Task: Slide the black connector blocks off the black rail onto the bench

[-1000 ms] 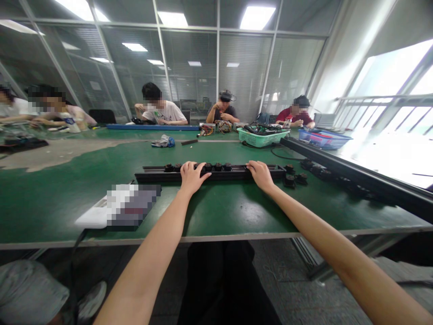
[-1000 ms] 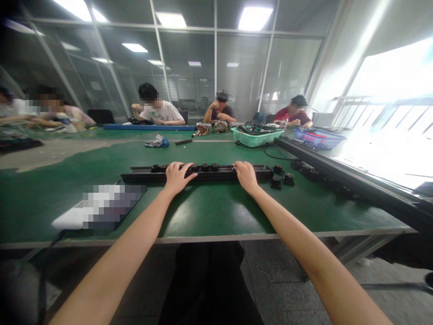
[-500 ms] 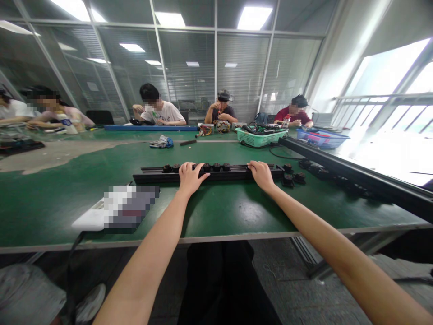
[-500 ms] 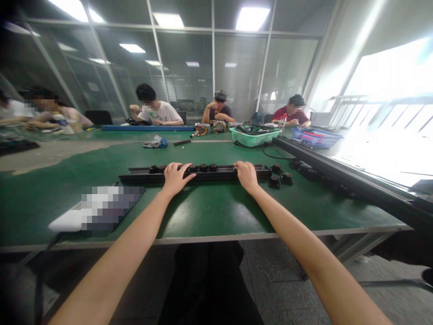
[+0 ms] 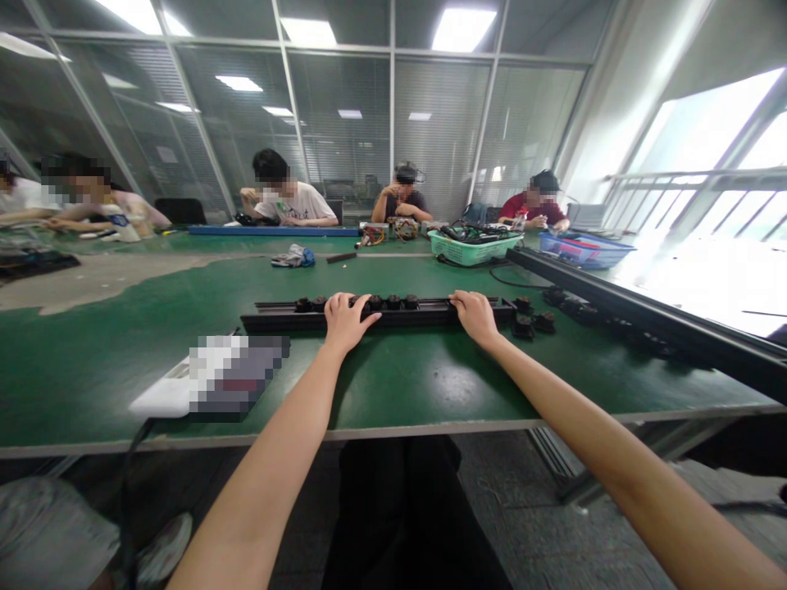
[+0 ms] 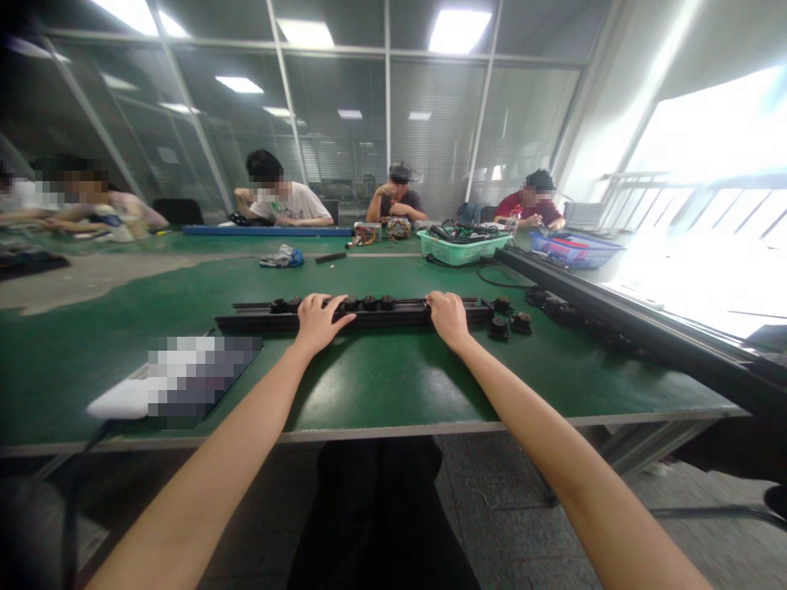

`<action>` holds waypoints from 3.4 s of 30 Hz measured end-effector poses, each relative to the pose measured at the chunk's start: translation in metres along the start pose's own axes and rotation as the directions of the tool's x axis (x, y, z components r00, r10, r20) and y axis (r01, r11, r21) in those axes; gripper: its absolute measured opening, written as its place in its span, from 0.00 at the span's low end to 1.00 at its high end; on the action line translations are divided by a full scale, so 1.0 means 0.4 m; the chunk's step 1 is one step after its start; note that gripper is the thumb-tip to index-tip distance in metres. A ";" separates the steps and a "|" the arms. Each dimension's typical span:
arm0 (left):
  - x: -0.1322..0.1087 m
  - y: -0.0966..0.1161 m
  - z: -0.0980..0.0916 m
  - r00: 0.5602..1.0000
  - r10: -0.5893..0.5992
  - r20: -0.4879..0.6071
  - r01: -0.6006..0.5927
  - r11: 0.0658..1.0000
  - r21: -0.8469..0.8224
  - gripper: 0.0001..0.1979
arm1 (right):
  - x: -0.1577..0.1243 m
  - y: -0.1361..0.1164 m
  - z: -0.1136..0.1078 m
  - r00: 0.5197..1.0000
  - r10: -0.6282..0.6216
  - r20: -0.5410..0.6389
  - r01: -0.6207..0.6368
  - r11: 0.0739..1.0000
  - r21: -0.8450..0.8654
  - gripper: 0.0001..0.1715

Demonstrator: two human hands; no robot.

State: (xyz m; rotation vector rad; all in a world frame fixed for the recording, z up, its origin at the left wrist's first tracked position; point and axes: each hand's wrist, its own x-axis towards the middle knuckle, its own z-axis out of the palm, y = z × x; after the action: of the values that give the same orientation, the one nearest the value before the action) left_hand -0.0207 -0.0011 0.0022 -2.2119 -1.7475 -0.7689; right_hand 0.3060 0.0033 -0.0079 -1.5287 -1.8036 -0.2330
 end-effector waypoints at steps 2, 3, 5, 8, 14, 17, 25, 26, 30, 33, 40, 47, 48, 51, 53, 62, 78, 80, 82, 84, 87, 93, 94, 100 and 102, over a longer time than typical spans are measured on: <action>0.000 0.000 -0.001 1.000 0.001 0.003 -0.001 1.000 -0.001 0.29 | 0.001 0.000 -0.001 1.000 -0.002 0.001 0.002 1.000 -0.002 0.17; 0.000 0.001 -0.001 1.000 0.001 0.005 -0.001 1.000 -0.002 0.29 | 0.001 0.000 -0.002 1.000 -0.002 0.002 0.002 1.000 -0.002 0.17; 0.000 0.001 -0.002 1.000 -0.002 0.010 0.002 1.000 -0.005 0.29 | 0.001 -0.001 -0.003 1.000 0.001 0.002 -0.001 1.000 -0.002 0.17; 0.000 0.001 -0.001 1.000 -0.003 0.010 0.003 1.000 -0.014 0.29 | 0.000 -0.004 -0.004 1.000 0.013 -0.005 -0.013 1.000 0.001 0.17; 0.001 0.001 -0.001 1.000 -0.004 0.010 0.005 1.000 -0.007 0.29 | 0.002 -0.002 -0.007 1.000 0.016 0.002 -0.016 1.000 0.005 0.17; 0.000 0.003 -0.002 1.000 -0.006 0.012 0.006 1.000 -0.007 0.29 | 0.004 0.003 -0.010 1.000 0.023 0.009 -0.023 1.000 0.004 0.17; 0.000 0.000 0.002 1.000 -0.005 -0.002 0.005 1.000 -0.010 0.28 | 0.005 0.006 -0.021 0.999 0.044 0.010 -0.044 0.999 0.003 0.17; 0.000 0.000 0.002 1.000 -0.004 -0.001 0.004 1.000 -0.009 0.28 | 0.006 0.006 -0.023 0.999 0.046 0.012 -0.046 0.999 0.004 0.18; -0.001 0.004 -0.004 1.000 -0.004 0.014 0.004 1.000 -0.003 0.29 | 0.009 0.010 -0.026 0.999 0.037 0.027 -0.038 0.999 0.008 0.18; -0.002 0.007 -0.007 1.000 -0.010 0.023 0.010 1.000 0.004 0.30 | 0.010 0.013 -0.028 0.999 0.034 0.037 -0.034 0.999 0.006 0.17; 0.000 0.001 -0.001 1.000 -0.005 0.005 0.005 1.000 -0.010 0.28 | 0.009 0.019 -0.031 0.998 0.057 0.021 -0.057 0.998 -0.006 0.17; -0.001 0.004 -0.003 1.000 -0.004 0.012 0.004 1.000 -0.012 0.29 | 0.010 0.018 -0.041 0.994 0.097 0.044 -0.097 0.995 -0.007 0.16; -0.001 0.004 -0.003 1.000 -0.004 0.011 0.004 1.000 -0.008 0.29 | 0.010 0.017 -0.043 0.993 0.105 0.048 -0.105 0.994 -0.008 0.16; 0.000 0.002 0.001 1.000 0.001 0.007 -0.001 1.000 0.006 0.29 | 0.009 0.016 -0.050 0.990 0.128 0.055 -0.128 0.992 -0.008 0.15; 0.001 0.001 0.003 1.000 0.002 0.001 -0.002 1.000 0.014 0.29 | 0.008 0.016 -0.054 0.988 0.141 0.054 -0.141 0.990 -0.007 0.15; 0.001 0.001 0.003 1.000 -0.001 0.002 0.001 1.000 0.016 0.29 | 0.007 0.021 -0.059 0.987 0.157 0.032 -0.158 0.987 0.025 0.16; 0.001 -0.001 0.003 1.000 -0.001 -0.003 0.001 1.000 -0.005 0.29 | 0.010 0.044 -0.057 0.987 0.159 0.034 -0.161 0.985 0.064 0.14; 0.001 0.000 0.003 1.000 -0.003 -0.003 0.003 1.000 -0.009 0.29 | 0.009 0.046 -0.056 0.987 0.160 0.030 -0.161 0.984 0.074 0.14; 0.000 0.001 0.001 1.000 -0.005 0.003 0.005 1.000 -0.005 0.29 | 0.009 0.047 -0.054 0.987 0.158 0.027 -0.160 0.984 0.084 0.14; 0.000 0.003 0.000 1.000 -0.005 0.006 0.005 1.000 0.003 0.30 | 0.009 0.048 -0.054 0.987 0.158 0.026 -0.160 0.983 0.087 0.13; -0.001 0.004 -0.002 1.000 -0.003 0.005 0.003 1.000 0.011 0.30 | 0.010 0.048 -0.055 0.988 0.152 0.030 -0.154 0.985 0.074 0.13; 0.000 0.003 -0.001 1.000 -0.003 0.004 0.003 1.000 0.004 0.29 | 0.007 0.050 -0.059 0.996 0.084 0.040 -0.086 0.995 0.050 0.12; 0.000 0.003 -0.001 1.000 -0.004 0.005 0.004 1.000 0.004 0.29 | 0.006 0.050 -0.060 0.996 0.075 0.040 -0.077 0.996 0.050 0.12; 0.001 0.002 0.001 1.000 -0.002 0.001 0.002 1.000 0.003 0.29 | 0.004 0.043 -0.064 0.995 0.084 0.044 -0.086 0.996 0.037 0.14; 0.002 0.000 0.002 1.000 -0.003 -0.007 0.003 1.000 0.000 0.28 | 0.004 0.042 -0.067 0.995 0.093 0.044 -0.095 0.995 0.043 0.14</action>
State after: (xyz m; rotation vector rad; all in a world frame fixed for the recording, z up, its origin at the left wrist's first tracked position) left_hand -0.0203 0.0000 0.0017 -2.2052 -1.7478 -0.7762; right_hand 0.3322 -0.0064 0.0065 -1.5926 -1.7522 -0.1151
